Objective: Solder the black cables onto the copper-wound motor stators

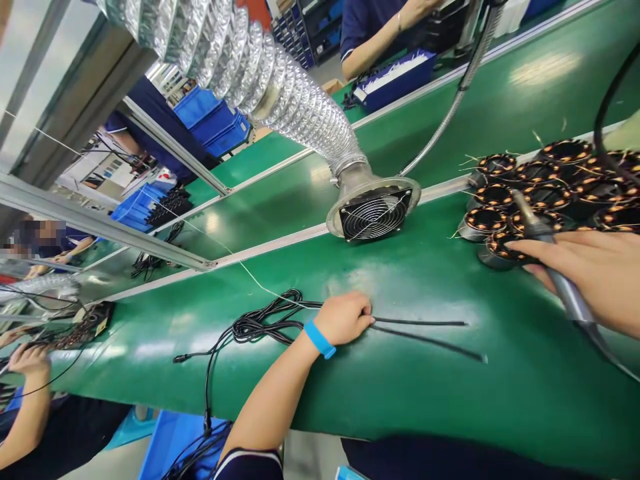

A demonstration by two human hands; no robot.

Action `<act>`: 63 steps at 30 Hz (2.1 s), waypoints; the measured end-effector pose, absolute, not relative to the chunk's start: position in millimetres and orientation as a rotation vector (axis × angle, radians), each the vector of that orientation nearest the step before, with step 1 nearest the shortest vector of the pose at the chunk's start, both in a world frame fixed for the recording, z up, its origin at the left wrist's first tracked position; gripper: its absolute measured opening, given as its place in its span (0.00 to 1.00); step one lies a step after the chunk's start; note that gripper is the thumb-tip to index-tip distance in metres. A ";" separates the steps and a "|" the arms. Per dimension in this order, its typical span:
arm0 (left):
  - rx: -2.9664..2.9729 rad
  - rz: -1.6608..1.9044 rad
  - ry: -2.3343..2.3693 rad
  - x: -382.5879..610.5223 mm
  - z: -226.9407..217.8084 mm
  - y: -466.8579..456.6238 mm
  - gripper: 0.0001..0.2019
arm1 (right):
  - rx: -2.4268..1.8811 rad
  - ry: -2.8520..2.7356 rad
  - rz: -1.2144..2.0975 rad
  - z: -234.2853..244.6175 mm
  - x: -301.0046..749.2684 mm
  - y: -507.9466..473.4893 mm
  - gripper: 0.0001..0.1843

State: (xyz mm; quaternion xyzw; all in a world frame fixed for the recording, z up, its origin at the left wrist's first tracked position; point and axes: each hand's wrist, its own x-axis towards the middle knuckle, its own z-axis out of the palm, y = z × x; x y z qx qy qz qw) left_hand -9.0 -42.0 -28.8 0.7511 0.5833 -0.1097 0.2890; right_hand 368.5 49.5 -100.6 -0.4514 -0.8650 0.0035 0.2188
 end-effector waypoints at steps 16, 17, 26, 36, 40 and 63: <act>1.173 0.681 1.490 7.9 -52.6 -19.4 0.14 | -0.538 -2.445 -0.005 -74.2 255.2 -15.5 0.19; 1.172 0.687 1.491 10.0 -52.1 -17.1 0.14 | -0.560 -2.432 -0.003 -70.3 252.5 -16.9 0.17; 1.103 0.555 1.349 5.5 -49.6 -18.3 0.12 | -0.819 -2.273 0.199 -85.9 240.1 -24.4 0.16; 0.894 0.611 1.185 28.2 -43.3 -12.3 0.34 | -0.812 -2.244 0.266 -93.5 243.7 -20.2 0.17; 0.982 0.575 1.269 18.6 -37.7 -25.7 0.32 | -0.818 -2.243 0.291 -95.5 244.1 -21.6 0.17; 1.158 0.590 1.076 32.0 -50.1 -33.9 0.18 | -0.908 -2.255 0.418 -99.2 257.2 -9.0 0.19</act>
